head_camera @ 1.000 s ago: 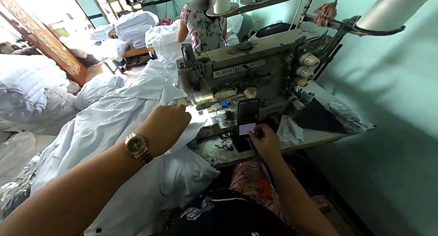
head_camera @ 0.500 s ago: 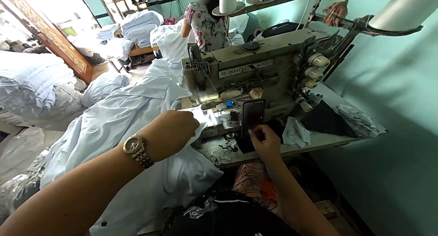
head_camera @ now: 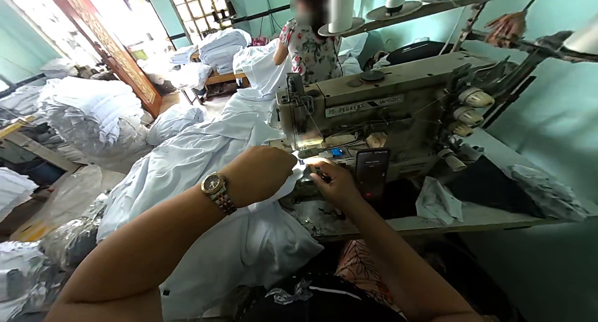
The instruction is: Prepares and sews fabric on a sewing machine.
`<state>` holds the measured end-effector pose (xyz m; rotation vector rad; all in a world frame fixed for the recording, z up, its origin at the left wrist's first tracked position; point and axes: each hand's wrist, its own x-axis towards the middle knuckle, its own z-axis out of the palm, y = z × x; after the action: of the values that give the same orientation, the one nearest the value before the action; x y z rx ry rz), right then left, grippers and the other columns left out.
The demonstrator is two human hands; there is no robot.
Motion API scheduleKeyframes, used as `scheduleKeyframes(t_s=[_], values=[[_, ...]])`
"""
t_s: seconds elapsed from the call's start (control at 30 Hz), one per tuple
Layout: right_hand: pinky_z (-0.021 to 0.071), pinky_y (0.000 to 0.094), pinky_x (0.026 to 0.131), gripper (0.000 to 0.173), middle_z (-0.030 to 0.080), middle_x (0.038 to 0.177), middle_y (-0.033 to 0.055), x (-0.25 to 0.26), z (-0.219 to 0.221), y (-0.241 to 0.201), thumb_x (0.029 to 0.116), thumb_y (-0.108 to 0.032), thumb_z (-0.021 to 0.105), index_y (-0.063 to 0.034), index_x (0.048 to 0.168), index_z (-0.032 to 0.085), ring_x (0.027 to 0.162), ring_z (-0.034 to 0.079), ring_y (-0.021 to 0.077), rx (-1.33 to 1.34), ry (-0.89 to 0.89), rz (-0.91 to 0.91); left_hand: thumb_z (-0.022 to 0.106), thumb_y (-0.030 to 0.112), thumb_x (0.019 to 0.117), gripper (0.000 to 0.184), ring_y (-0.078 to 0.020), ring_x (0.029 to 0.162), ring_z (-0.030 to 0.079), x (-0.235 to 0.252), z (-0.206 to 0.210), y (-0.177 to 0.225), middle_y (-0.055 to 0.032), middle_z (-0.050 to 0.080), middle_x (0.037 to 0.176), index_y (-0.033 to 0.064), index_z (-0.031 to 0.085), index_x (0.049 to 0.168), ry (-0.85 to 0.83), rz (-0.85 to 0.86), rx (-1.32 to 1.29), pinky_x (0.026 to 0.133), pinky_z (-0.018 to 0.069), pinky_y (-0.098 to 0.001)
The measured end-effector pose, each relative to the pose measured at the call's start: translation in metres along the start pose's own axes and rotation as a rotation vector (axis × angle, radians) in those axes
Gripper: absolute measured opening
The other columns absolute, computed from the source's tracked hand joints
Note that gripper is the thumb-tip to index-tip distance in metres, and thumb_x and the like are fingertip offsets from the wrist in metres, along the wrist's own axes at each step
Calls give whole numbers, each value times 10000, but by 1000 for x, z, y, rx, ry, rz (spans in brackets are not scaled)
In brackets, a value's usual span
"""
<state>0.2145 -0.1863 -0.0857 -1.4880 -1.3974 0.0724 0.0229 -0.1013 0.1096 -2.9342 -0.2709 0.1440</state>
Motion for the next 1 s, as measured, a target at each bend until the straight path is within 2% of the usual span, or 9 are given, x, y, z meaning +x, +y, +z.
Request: scheduleKeyframes(t_s=[0.07,0.2,0.3,0.4,0.47,0.57,0.63,0.83,1.0], values=[[577,427,840,250,731,1122,92,4,3,1,988,-244,626,-78,1123,757,914,696,192,-47,-69,34,543,277,1054,235,-237,785,682,0,0,2,-54,676,848,131,703,962,24,38,-31,652,548,-467],[554,579,765,275,713,872,175,13,6,6,964,-246,647,2,883,736,815,697,323,-187,-131,18,580,224,1030,179,-288,858,692,0,-4,6,-95,691,915,93,701,1018,72,-3,-13,678,557,-499],[537,559,683,389,694,820,151,15,3,13,955,-346,569,-11,812,707,749,679,288,-186,-138,-47,565,119,1013,155,-294,873,684,2,-11,3,-118,680,975,57,707,1020,35,-183,60,656,557,-473],[499,550,626,419,654,745,153,15,1,13,962,-354,567,-4,762,681,675,636,289,-179,-156,-55,538,30,997,151,-323,904,680,4,-11,2,-153,672,981,3,685,978,24,-183,59,670,553,-484],[483,528,626,381,640,735,163,15,-1,12,967,-295,594,23,774,671,663,608,271,-133,-185,-28,547,45,1001,149,-340,936,681,1,-15,2,-162,685,978,-7,686,987,31,-111,8,723,544,-509],[536,412,714,209,714,885,159,16,-3,8,912,-135,671,48,989,734,734,631,171,-31,-206,32,643,120,979,151,-335,1016,676,2,-19,-1,-151,702,1049,13,723,1051,-3,27,-76,813,537,-533],[525,364,714,212,701,904,159,16,-1,8,876,-80,698,68,1025,719,734,601,142,-8,-203,49,665,123,965,149,-332,1016,671,4,-19,-3,-149,699,1050,16,724,1052,-23,40,-105,808,528,-532],[489,504,667,295,660,762,199,10,3,3,950,-195,677,77,836,683,679,607,264,-152,-146,107,572,75,1000,154,-334,957,684,5,-10,-3,-153,699,998,1,706,1016,84,-82,-42,769,539,-513],[500,636,728,239,694,839,268,10,-2,0,967,-135,651,80,882,711,778,679,414,-231,-179,30,614,156,1001,165,-318,970,683,6,-8,6,-131,701,1030,44,718,1062,62,-1,-83,761,541,-515]])
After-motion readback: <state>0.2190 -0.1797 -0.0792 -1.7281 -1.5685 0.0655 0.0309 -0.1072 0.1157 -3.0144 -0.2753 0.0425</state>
